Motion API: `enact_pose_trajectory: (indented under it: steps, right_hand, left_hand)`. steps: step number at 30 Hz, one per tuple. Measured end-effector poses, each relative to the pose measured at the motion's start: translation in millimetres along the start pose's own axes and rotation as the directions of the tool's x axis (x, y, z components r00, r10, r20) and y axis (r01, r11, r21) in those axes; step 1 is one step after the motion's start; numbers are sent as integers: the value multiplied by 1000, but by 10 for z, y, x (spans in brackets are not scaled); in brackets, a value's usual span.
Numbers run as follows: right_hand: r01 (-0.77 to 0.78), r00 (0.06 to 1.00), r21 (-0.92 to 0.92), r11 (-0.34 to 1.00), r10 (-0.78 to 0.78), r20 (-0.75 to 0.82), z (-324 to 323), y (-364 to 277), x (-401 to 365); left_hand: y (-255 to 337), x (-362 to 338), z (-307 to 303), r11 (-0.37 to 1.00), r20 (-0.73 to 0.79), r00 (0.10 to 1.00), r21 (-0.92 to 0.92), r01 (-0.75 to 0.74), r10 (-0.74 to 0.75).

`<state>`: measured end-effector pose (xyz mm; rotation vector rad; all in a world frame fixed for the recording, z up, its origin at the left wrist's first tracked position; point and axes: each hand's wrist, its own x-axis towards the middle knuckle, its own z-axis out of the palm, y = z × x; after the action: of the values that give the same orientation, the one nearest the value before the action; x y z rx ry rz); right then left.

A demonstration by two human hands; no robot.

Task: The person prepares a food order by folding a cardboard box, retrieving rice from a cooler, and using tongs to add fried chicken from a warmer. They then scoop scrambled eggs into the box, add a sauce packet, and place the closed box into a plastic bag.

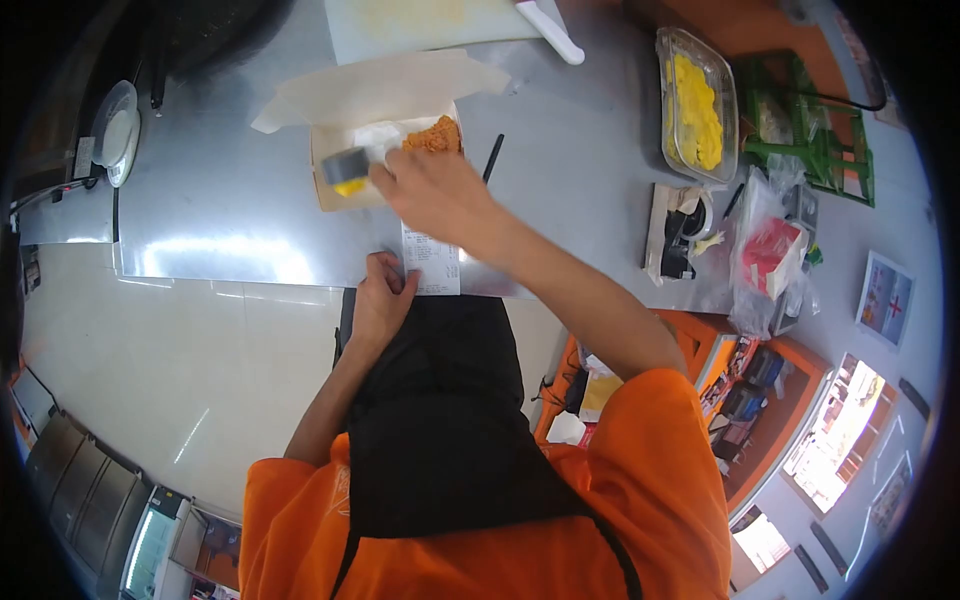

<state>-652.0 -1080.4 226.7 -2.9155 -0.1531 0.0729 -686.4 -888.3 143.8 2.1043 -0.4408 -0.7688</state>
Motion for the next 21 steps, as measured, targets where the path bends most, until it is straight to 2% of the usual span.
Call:
enact_pose_trajectory:
  steps: [3,5,7,9,12,16,18,20,21]
  right_hand:
    - [-60,998,99,993,62,-18,209,-118,-159]
    - [-123,985,270,955,151,-83,264,-124,-215]
    - [-158,958,472,867,251,-140,303,-97,-227]
    - [-159,910,680,716,374,-181,327,-63,-230]
    - [-143,919,678,721,351,-179,342,-96,-256]
    - [-180,902,693,698,399,-167,253,-218,-236]
    - [-204,907,690,695,399,-134,360,-222,-258]
    - [-146,897,764,629,409,-166,404,-188,-237]
    - [-146,871,812,565,462,-164,323,-129,-262]
  left_hand:
    - [69,-1,-60,1000,36,999,1,19,-19]
    - [90,14,-99,999,70,997,-9,30,-30]
    - [48,22,-123,999,111,993,-27,29,-26]
    - [35,16,-141,999,126,992,-29,21,-17]
    - [-5,32,-137,997,137,991,-77,16,-5]
    - [-63,80,-151,985,148,988,-171,-26,52]
    - [-28,86,-215,969,204,979,-243,35,16]
    - [-107,112,-211,950,252,968,-297,98,-21]
    - [-152,111,-206,938,247,969,-333,90,-5]
